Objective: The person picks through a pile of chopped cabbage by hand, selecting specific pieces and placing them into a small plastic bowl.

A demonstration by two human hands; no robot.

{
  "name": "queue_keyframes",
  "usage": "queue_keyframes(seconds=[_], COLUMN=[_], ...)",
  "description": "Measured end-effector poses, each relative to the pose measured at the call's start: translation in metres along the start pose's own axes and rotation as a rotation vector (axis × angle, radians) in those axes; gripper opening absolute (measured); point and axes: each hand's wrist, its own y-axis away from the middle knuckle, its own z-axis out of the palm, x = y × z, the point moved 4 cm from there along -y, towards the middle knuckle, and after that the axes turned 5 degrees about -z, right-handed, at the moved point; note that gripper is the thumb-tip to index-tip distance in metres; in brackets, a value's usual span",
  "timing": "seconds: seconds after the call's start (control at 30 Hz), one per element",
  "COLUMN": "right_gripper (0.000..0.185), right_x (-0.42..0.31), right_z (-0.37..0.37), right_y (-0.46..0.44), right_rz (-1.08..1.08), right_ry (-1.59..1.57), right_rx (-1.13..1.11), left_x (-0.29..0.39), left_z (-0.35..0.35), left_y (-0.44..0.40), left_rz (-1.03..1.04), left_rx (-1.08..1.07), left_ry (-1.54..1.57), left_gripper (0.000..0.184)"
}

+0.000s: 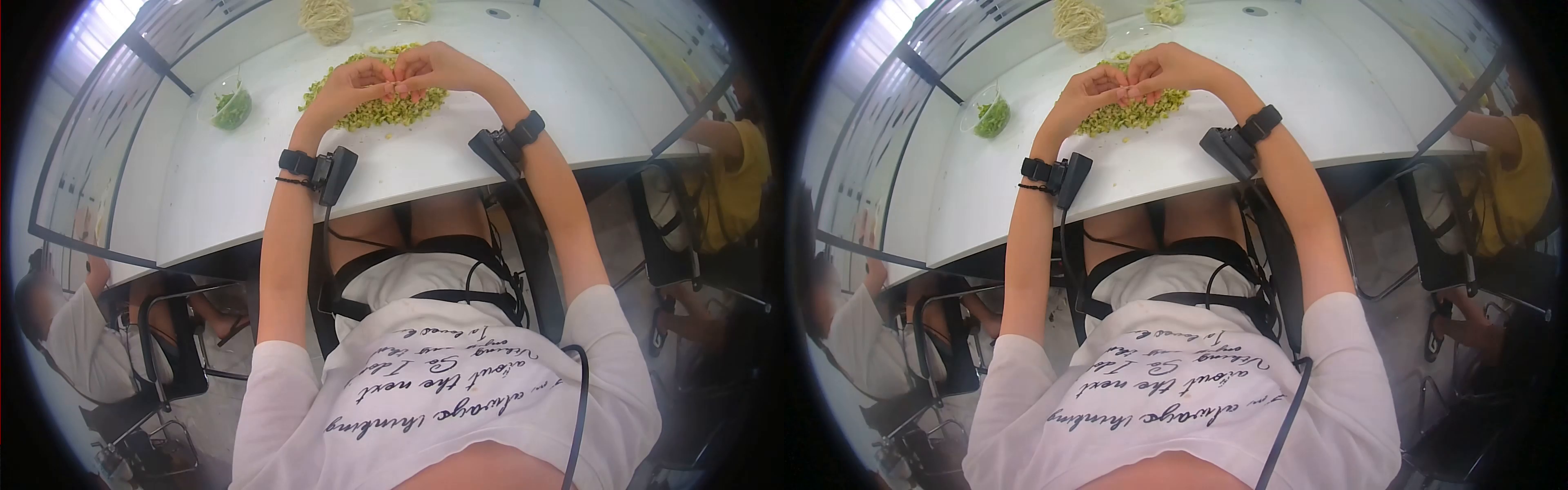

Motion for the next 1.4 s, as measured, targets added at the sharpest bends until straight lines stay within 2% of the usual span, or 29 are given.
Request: queue_keyframes(seconds=[0.3,0.5,0.63,0.7,0.8,0.93,1.03,1.07,1.17,1.2,1.3,1.33,1.4], right_gripper=[0.015,0.016,0.016,0.018,0.023,0.031,0.028,0.019,0.015,0.013,0.016,0.022,0.021], right_x=[0.0,-0.008,-0.012,-0.003,0.013,0.017,0.021,0.021,0.01,0.003,-0.002,-0.003,-0.002], right_z=[-0.002,-0.008,-0.027,-0.032,-0.031,-0.027,-0.025,-0.025,-0.031,-0.031,-0.025,-0.022,-0.019], right_y=[0.001,0.002,0.003,0.003,-0.004,-0.005,-0.005,-0.004,-0.001,0.001,0.001,0.002,0.001], right_rz=[-0.084,-0.118,-0.321,-0.387,-0.45,-0.388,-0.37,-0.444,-0.429,-0.49,-0.311,-0.369,-0.343], right_ry=[-0.04,-0.025,0.188,0.334,0.373,0.625,0.79,0.795,0.744,0.754,0.555,0.532,0.59], right_rx=[-0.057,0.049,0.519,0.625,0.599,0.553,0.561,0.592,0.595,0.651,0.555,0.579,0.511], left_x=[0.0,0.007,0.012,0.007,0.012,0.004,0.003,0.002,0.012,0.014,0.011,0.011,0.009], left_z=[-0.007,-0.012,-0.017,-0.022,-0.017,-0.012,-0.006,-0.006,-0.007,-0.008,-0.006,-0.002,0.003], left_y=[0.001,0.0,0.002,0.0,-0.004,-0.018,-0.022,-0.02,-0.011,-0.008,-0.001,0.0,0.002], left_rz=[0.053,0.183,0.23,0.246,0.321,0.406,0.47,0.44,0.495,0.524,0.29,0.257,0.305], left_rx=[0.021,0.13,0.423,0.513,0.61,0.567,0.524,0.532,0.602,0.649,0.458,0.396,0.253], left_ry=[-0.015,0.038,-0.054,-0.114,-0.253,-0.386,-0.579,-0.563,-0.686,-0.673,-0.65,-0.716,-0.802], left_gripper=[0.011,0.01,0.014,0.015,0.015,0.019,0.021,0.02,0.017,0.013,0.011,0.01,0.011])
